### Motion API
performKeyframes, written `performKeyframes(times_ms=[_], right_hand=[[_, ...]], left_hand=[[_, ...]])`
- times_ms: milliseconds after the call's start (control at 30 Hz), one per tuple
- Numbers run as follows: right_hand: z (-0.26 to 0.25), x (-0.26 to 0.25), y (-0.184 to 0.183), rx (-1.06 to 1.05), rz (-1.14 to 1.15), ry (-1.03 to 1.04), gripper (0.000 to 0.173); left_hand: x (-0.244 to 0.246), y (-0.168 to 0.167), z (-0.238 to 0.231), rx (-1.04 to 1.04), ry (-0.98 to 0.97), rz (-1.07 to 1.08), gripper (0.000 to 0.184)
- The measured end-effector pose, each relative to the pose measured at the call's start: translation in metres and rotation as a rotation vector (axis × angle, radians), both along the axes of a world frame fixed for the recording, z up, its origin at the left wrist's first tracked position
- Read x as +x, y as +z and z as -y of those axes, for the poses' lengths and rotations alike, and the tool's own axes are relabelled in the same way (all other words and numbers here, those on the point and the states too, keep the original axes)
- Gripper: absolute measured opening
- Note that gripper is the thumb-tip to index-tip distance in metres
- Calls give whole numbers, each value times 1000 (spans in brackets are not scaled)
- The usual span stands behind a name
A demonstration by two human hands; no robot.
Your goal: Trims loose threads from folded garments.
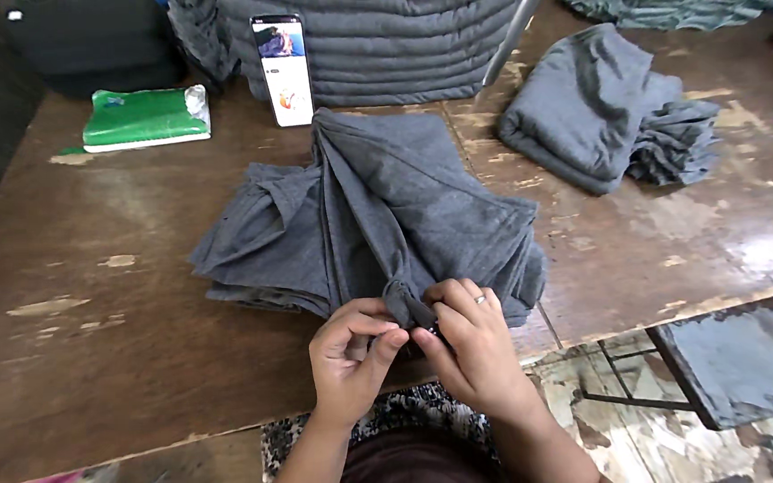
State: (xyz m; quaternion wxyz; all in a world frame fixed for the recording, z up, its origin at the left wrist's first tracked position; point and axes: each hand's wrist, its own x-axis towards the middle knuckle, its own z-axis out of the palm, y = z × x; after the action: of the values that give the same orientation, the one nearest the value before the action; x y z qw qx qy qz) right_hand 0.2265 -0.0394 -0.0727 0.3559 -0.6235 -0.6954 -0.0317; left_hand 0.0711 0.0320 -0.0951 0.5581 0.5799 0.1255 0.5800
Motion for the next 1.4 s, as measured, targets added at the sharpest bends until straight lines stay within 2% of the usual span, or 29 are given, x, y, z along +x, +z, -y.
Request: performKeyframes(times_ms=[133, 167, 233, 333, 400, 467, 567, 667, 700, 800, 1133, 1400], right_hand=[[1, 9, 2, -7, -120, 49, 57], [1, 12, 2, 2, -148, 49, 54], [-2, 15, 2, 29, -130, 11, 38], [-8, 22, 1, 127, -151, 6, 10], [-4, 33, 3, 203, -254, 84, 5], [1, 42, 3, 185, -296, 113, 4], [8, 45, 5, -58, -131, 121, 17], [10, 35, 6, -111, 107, 80, 52], [11, 32, 5, -104, 166, 65, 55], [11, 27, 2, -89, 288, 27, 58], [11, 19, 4, -106, 366, -19, 62], [9, 22, 7, -148, 286, 31, 57]], left_hand=[[-2, -1, 0, -50, -20, 27, 4], [-1, 1, 0, -49, -6, 30, 5], [3, 5, 3, -31, 87, -13, 10], [-1, 3, 1, 181, 287, -181, 15], [-15, 3, -7, 406, 320, -274, 16], [-33, 6, -14, 515, 241, -392, 12], [-50, 14, -18, 519, 104, -560, 15], [-53, 17, -17, 444, 95, -597, 18], [-53, 17, -17, 409, 109, -599, 19], [-48, 14, -15, 353, 138, -595, 17], [-45, 18, -12, 413, -27, -487, 17], [-53, 17, -18, 355, -15, -426, 19]])
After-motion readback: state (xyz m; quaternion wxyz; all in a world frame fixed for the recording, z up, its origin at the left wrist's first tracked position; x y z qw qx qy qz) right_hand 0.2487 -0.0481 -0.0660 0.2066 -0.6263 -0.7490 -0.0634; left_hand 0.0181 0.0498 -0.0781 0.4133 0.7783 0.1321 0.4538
